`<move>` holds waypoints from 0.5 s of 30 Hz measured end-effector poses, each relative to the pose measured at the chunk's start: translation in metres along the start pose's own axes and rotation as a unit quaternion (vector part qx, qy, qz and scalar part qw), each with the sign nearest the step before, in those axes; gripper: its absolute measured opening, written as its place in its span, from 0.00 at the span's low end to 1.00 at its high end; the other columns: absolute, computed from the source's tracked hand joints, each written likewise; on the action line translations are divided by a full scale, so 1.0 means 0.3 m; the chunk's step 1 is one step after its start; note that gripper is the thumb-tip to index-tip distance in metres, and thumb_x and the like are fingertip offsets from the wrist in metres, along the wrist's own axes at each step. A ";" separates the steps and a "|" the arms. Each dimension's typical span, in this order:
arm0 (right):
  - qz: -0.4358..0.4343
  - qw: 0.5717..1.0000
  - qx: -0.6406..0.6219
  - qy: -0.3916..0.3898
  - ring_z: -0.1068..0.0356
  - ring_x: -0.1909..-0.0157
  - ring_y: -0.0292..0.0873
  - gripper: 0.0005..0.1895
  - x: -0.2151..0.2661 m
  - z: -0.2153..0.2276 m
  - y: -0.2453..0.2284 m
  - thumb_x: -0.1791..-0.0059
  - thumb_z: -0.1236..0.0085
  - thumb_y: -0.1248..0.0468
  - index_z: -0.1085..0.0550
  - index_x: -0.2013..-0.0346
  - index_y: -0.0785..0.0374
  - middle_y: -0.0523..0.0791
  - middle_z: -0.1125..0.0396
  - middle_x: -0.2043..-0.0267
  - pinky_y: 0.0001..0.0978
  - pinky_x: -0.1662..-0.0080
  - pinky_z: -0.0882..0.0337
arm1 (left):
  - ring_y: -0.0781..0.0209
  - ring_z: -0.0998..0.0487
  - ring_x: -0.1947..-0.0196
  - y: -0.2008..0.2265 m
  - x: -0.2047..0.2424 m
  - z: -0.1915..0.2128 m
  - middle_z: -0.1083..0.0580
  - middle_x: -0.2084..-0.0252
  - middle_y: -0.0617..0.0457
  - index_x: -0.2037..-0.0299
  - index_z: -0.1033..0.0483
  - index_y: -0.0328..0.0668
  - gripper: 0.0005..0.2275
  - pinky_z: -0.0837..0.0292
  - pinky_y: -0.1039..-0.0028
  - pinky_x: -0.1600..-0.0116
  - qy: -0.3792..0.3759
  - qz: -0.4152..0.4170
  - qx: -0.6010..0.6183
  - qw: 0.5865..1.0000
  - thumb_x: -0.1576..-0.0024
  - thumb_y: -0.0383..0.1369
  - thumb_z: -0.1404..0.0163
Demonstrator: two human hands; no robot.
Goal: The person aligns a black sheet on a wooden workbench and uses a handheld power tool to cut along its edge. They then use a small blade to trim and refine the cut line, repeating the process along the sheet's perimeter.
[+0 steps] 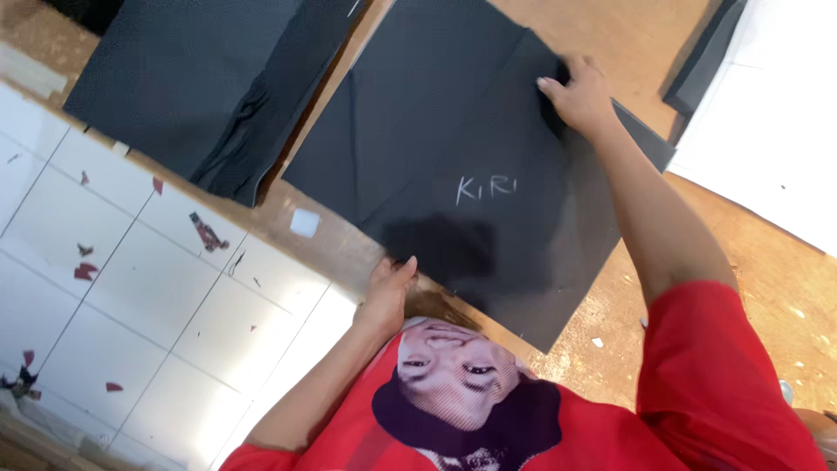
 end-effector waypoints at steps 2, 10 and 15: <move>-0.006 0.999 0.040 -0.012 0.32 0.42 0.61 0.34 -0.095 -0.031 -0.001 0.49 0.31 0.50 0.30 0.36 0.69 0.62 0.31 0.44 0.48 0.43 0.34 | 0.59 0.32 0.59 0.013 0.005 -0.030 0.31 0.56 0.47 0.45 0.34 0.23 0.19 0.34 0.65 0.50 -0.003 0.000 0.002 1.000 0.35 0.32 0.40; -0.159 0.974 -0.037 -0.157 0.29 0.41 0.56 0.39 -0.249 -0.051 -0.030 0.60 0.25 0.52 0.27 0.41 0.70 0.56 0.28 0.44 0.45 0.40 0.31 | 0.56 0.24 0.45 0.162 0.066 -0.218 0.25 0.46 0.48 0.44 0.31 0.37 0.20 0.30 0.62 0.38 0.012 0.160 0.069 0.985 0.45 0.34 0.43; -0.168 0.965 -0.025 -0.198 0.37 0.37 0.57 0.41 -0.263 -0.034 -0.064 0.58 0.25 0.52 0.32 0.38 0.69 0.56 0.34 0.39 0.49 0.41 0.37 | 0.56 0.26 0.44 0.130 0.038 -0.228 0.25 0.45 0.52 0.42 0.29 0.40 0.22 0.29 0.59 0.39 -0.016 0.157 0.102 0.982 0.46 0.31 0.41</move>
Point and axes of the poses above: each hand's wrist, its own x-axis away from the middle knuckle, its own z-axis out of the back of the hand, y = z × x, the point moved 3 cm from there along -x, towards the middle knuckle
